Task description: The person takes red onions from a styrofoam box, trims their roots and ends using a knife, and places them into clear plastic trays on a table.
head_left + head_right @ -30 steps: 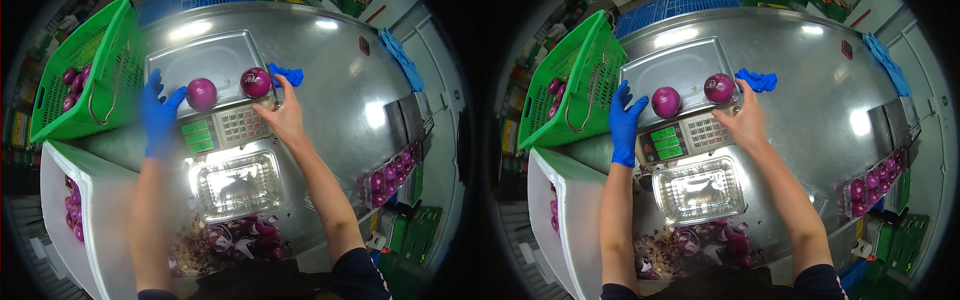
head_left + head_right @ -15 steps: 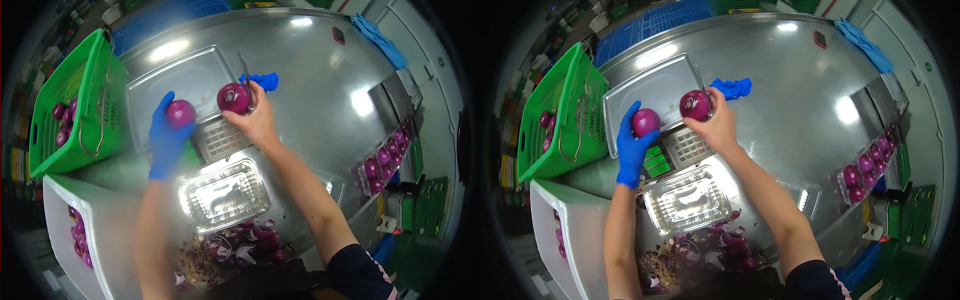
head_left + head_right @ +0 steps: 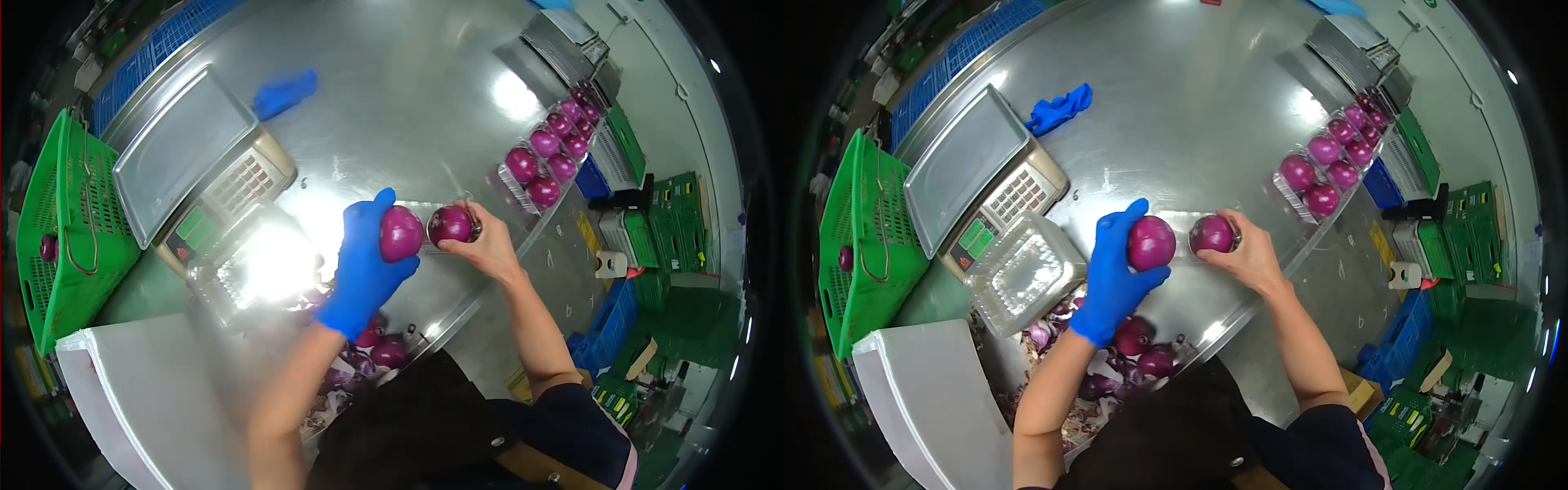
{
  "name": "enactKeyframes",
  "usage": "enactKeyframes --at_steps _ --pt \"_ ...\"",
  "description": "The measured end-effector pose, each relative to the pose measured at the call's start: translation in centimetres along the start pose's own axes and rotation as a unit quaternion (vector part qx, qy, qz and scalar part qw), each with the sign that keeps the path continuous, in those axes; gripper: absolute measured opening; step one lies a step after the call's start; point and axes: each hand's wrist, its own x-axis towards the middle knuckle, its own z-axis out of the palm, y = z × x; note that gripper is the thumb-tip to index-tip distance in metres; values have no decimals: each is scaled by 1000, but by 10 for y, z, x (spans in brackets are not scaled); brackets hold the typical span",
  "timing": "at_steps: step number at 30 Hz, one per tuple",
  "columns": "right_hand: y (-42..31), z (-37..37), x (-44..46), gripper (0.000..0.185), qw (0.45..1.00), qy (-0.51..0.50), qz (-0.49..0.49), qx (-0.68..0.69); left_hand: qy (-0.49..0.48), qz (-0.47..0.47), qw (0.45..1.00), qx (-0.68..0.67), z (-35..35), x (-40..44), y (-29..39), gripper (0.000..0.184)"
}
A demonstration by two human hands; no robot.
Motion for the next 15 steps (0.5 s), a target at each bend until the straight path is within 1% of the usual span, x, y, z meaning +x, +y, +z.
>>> enactKeyframes --at_steps 2,5,6,7,8,9,10,12,14,15 --pt "12 -7 0 81 998 -5 7 -62 12 8 999 39 40 7 -23 91" --pt "30 -7 9 80 993 -52 18 -101 -23 -45 994 94 70 15 -26 86" --pt "36 -7 14 79 991 -70 25 -110 -25 -21 988 148 80 12 -39 85" --pt "46 -5 18 76 989 -93 7 -115 -27 5 979 200 89 10 -58 84" --pt "56 -2 19 74 991 -70 -30 -108 -27 31 967 250 93 9 -66 84" --pt "64 2 20 73 991 -48 -68 -100 -59 -7 965 254 91 9 -57 81" --pt "71 5 21 72 990 -26 -105 -93 -28 15 971 238 90 7 -54 80" --pt "76 6 15 67 991 22 -117 -68 35 58 976 205 86 0 -51 77" --pt "71 0 3 64 990 63 -126 -25 64 56 980 182 73 -7 -46 78" --pt "63 -4 -5 63 988 75 -134 -32 73 43 981 174 65 -13 -49 78"
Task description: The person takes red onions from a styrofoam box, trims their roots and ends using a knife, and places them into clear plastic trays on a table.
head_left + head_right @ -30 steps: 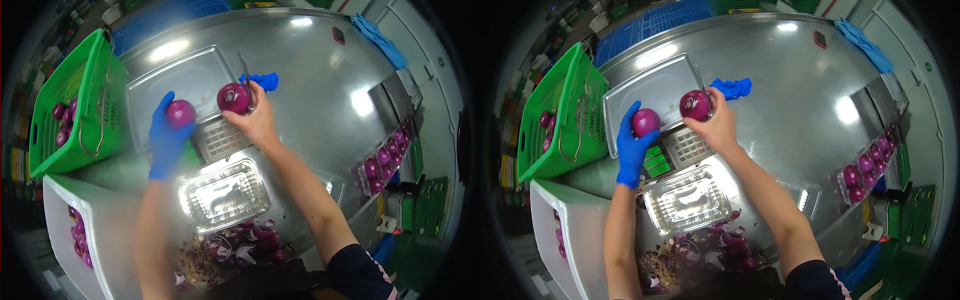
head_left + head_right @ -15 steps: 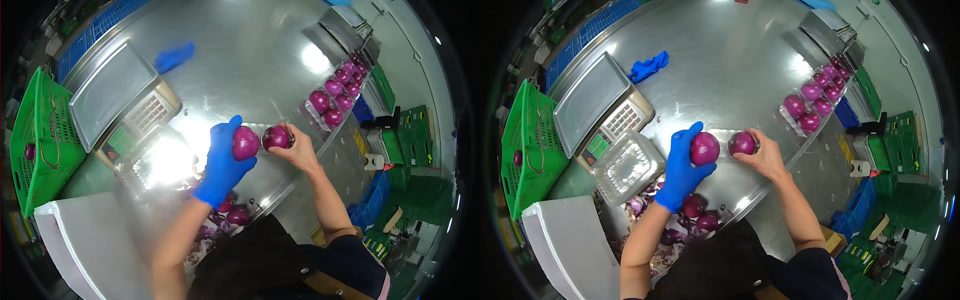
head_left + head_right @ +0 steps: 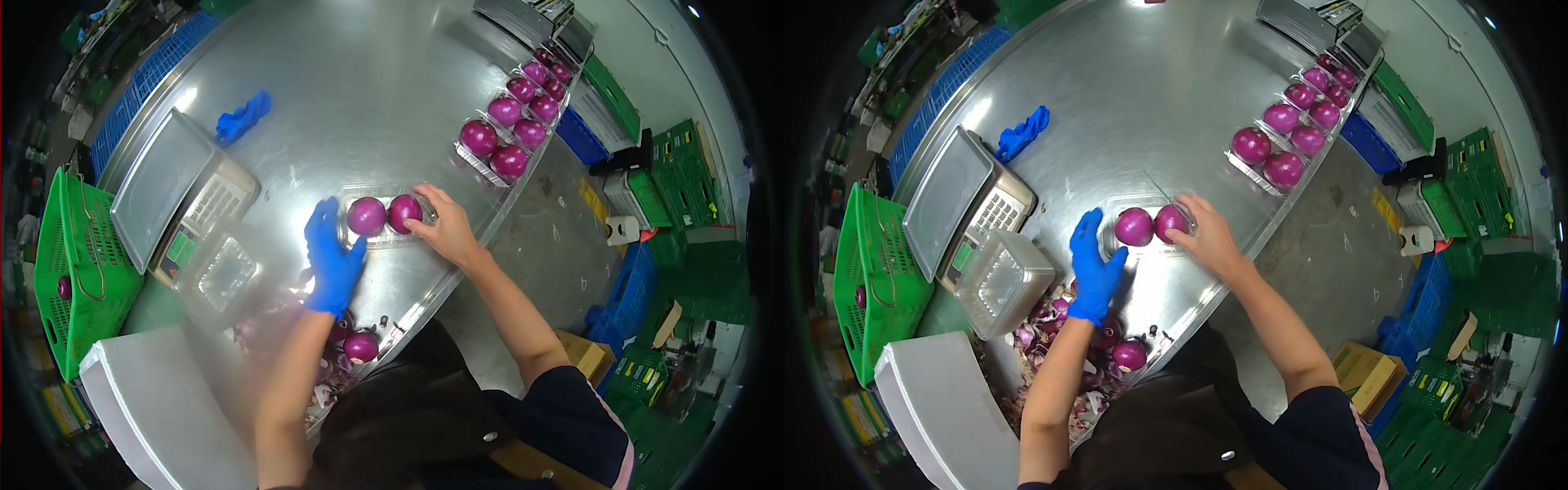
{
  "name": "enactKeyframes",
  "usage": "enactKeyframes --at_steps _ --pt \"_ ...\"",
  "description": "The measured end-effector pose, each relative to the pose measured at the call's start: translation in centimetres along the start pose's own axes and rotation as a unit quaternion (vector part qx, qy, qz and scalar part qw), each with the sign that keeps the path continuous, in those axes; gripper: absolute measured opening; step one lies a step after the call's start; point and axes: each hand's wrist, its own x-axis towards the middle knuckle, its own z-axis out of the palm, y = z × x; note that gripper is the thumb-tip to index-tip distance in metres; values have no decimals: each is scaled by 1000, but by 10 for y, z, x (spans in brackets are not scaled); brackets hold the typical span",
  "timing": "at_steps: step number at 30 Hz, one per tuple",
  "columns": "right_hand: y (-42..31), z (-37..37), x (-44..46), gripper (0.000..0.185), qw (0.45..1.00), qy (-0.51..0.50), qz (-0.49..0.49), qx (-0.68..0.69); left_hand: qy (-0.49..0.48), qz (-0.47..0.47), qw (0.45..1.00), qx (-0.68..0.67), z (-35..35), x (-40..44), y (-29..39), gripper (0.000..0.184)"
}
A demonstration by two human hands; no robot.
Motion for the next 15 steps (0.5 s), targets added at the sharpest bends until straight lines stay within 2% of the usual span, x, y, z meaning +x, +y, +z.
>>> enactKeyframes --at_steps 1,2,3,5,8,11,12,15 --pt "-12 -6 -6 62 1000 11 -9 -9 7 -15 1000 -8 -7 -5 -4 77" --pt "-19 -8 -12 61 999 21 -17 -19 -14 -90 993 -72 -14 -10 -6 75" --pt "-22 -2 -17 63 1000 -3 -28 -3 -6 -107 989 -102 -10 -19 -20 73" --pt "-30 18 -22 68 997 -47 -49 28 -28 -252 935 -249 -11 -21 -11 69" --pt "-46 36 -12 77 989 -127 -7 -68 -108 -306 867 -378 6 -21 -47 75" --pt "-45 44 -8 80 974 -154 30 -164 -98 -354 812 -454 1 -8 -12 71" --pt "-39 45 -8 78 975 -118 25 -187 -91 -308 812 -488 7 -6 -10 69" --pt "-21 30 -8 76 972 -107 57 -202 -50 -370 787 -491 13 -13 13 65"
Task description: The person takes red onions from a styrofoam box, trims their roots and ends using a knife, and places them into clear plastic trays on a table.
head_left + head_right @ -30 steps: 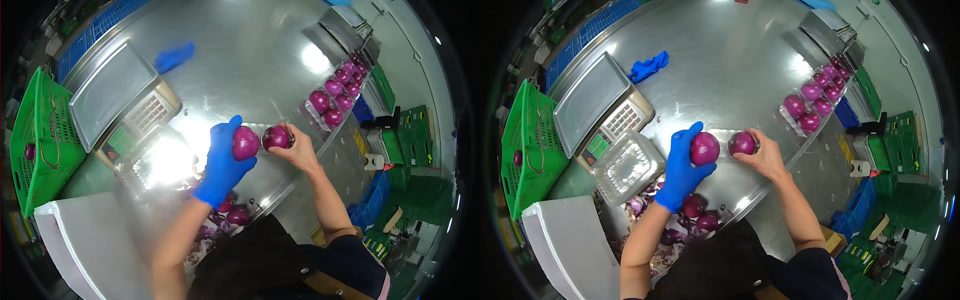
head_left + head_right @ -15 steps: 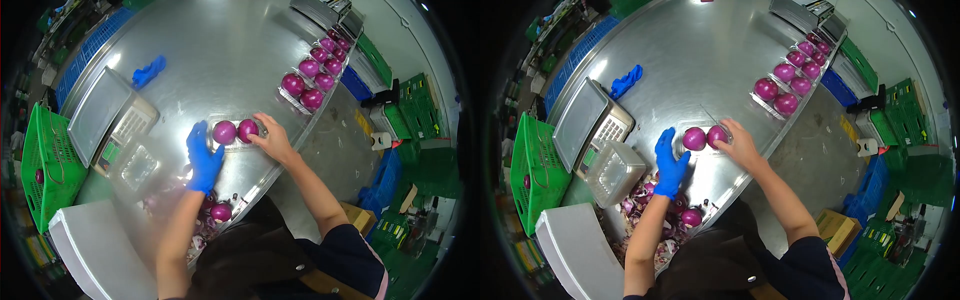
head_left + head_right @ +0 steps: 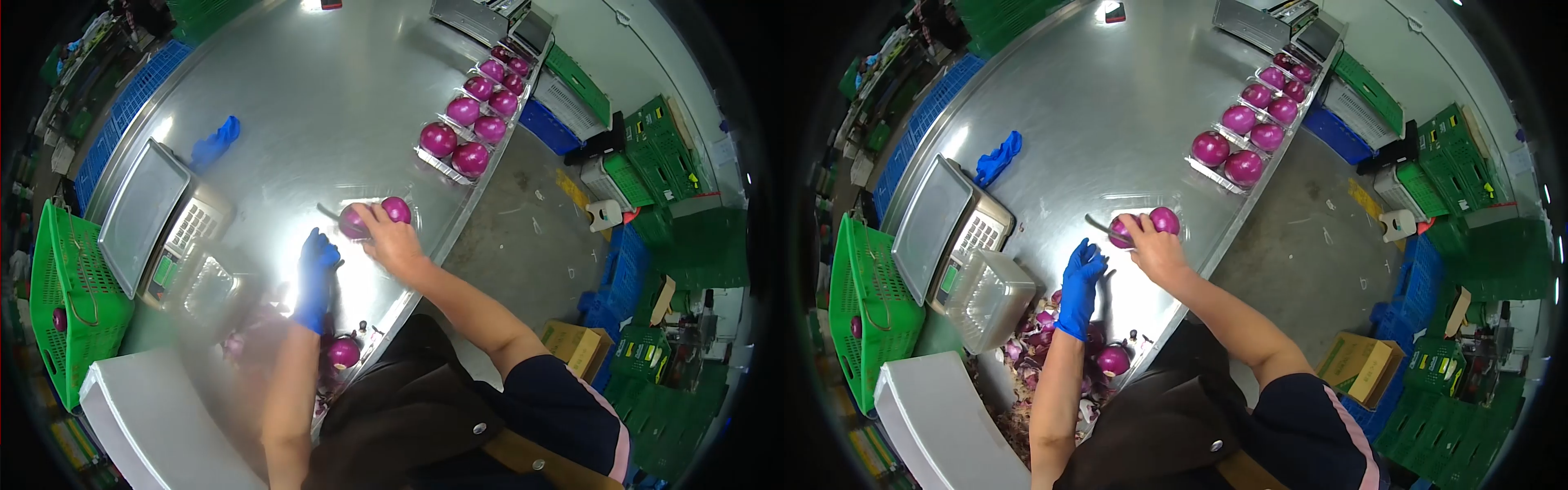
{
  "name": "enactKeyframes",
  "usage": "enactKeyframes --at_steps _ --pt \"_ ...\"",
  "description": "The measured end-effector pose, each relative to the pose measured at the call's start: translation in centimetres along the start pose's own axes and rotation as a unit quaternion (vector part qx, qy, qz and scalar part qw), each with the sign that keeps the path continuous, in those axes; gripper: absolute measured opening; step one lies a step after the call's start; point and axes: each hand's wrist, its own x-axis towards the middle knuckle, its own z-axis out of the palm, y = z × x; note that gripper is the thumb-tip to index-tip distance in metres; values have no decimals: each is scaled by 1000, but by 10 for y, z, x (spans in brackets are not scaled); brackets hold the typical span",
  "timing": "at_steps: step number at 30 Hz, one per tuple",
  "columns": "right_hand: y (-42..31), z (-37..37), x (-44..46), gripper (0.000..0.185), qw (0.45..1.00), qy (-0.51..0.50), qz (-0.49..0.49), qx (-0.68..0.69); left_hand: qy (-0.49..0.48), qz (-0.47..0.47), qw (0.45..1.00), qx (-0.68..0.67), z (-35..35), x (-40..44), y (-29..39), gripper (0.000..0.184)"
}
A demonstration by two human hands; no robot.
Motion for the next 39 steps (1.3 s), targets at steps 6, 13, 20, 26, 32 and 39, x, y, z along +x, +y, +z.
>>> enactKeyframes --at_steps 6,13,20,26,32,39 --pt "60 -26 10 83 992 80 86 -41 -41 85 972 214 -16 -92 51 58" --pt "76 -44 8 96 981 55 165 -85 226 298 828 417 -97 -177 110 43" --pt "49 -59 8 103 975 21 201 -96 148 241 606 743 -175 -170 114 61" --pt "7 -42 -16 83 990 105 -82 55 92 282 596 746 -226 -129 110 39" --pt "-67 -22 -33 46 966 -8 -176 192 102 311 633 702 -224 -121 123 27" --pt "-111 -31 -25 43 932 -54 -207 292 138 388 600 686 -196 -136 143 31"
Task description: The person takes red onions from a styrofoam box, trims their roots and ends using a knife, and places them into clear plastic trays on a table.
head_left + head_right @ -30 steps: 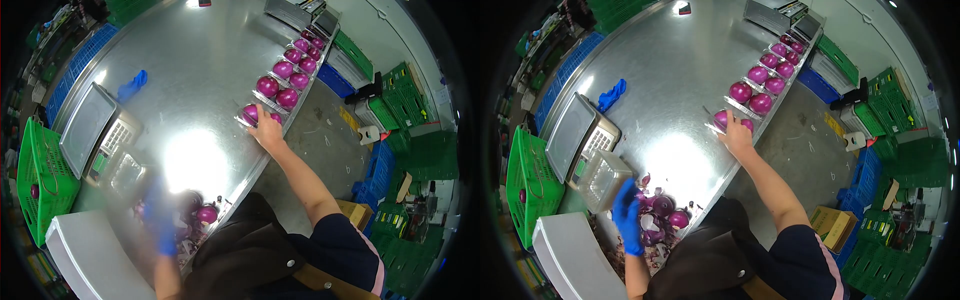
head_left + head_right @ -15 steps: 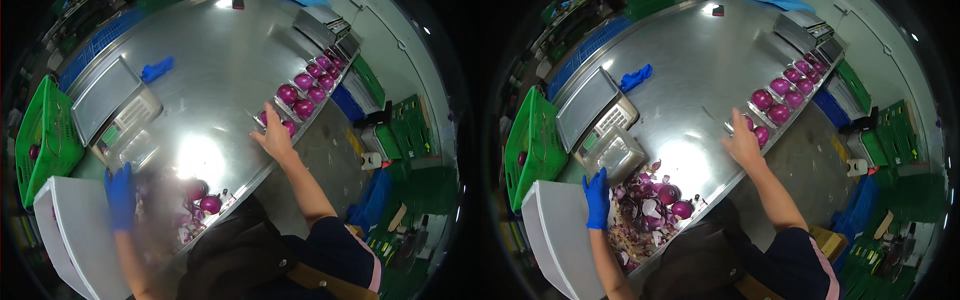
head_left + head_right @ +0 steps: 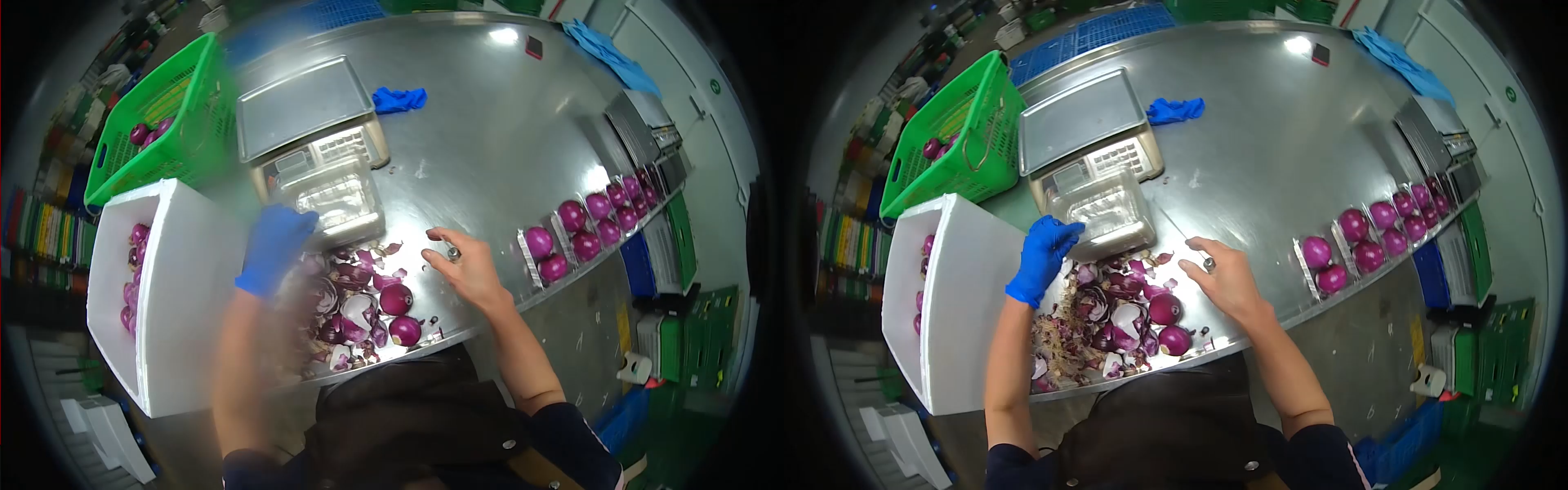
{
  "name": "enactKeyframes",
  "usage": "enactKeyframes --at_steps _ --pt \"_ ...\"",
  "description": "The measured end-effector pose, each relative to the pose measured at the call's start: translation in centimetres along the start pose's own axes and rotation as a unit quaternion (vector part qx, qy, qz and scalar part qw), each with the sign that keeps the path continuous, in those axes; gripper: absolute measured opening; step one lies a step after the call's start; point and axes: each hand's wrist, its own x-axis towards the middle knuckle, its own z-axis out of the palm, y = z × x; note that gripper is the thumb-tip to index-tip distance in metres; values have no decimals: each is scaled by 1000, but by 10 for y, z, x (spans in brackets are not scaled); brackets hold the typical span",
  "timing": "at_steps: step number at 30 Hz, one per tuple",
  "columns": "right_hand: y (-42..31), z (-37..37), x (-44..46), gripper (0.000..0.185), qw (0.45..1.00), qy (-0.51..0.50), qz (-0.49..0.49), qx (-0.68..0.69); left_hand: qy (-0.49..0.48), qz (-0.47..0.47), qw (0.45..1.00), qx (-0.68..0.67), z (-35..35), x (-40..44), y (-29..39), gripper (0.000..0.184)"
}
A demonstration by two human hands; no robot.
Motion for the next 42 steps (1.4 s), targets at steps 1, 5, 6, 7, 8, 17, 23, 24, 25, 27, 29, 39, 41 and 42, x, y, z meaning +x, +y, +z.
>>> enactKeyframes --at_steps 1,5,6,7,8,17,23,24,25,27,29,39,41,42 --pt "-10 -1 5 43 999 6 17 34 31 -1 999 -34 -2 0 7 31" --pt "-37 2 24 45 980 17 132 144 41 58 996 49 -6 -15 51 36" --pt "-34 7 30 45 984 8 135 113 97 99 990 26 4 -17 59 38" --pt "-30 11 31 44 987 -2 126 101 73 102 992 8 0 -17 74 37" --pt "-26 15 33 42 989 -15 114 92 71 92 993 -10 5 -21 80 35" --pt "150 -51 68 28 931 255 210 153 37 -128 991 -4 -171 -96 116 65" --pt "255 -58 50 31 910 210 350 69 218 -435 873 -29 -276 -175 36 45" --pt "249 -53 45 38 913 212 343 64 196 -441 876 -17 -286 -195 6 45" --pt "227 -48 41 39 912 204 356 9 172 -446 878 -5 -294 -213 -24 46" --pt "179 -45 32 44 900 190 379 -100 57 -439 896 33 -305 -232 -79 43" --pt "167 -46 16 46 899 247 247 -264 -48 -428 901 54 -300 -246 -136 41" --pt "26 52 -29 29 970 153 55 -178 -410 -126 852 301 -182 -317 -349 55" --pt "-13 74 -32 27 977 106 111 -147 -392 -154 858 293 -173 -325 -355 54" --pt "-28 85 -33 25 979 81 138 -127 -383 -175 859 289 -168 -331 -360 54"
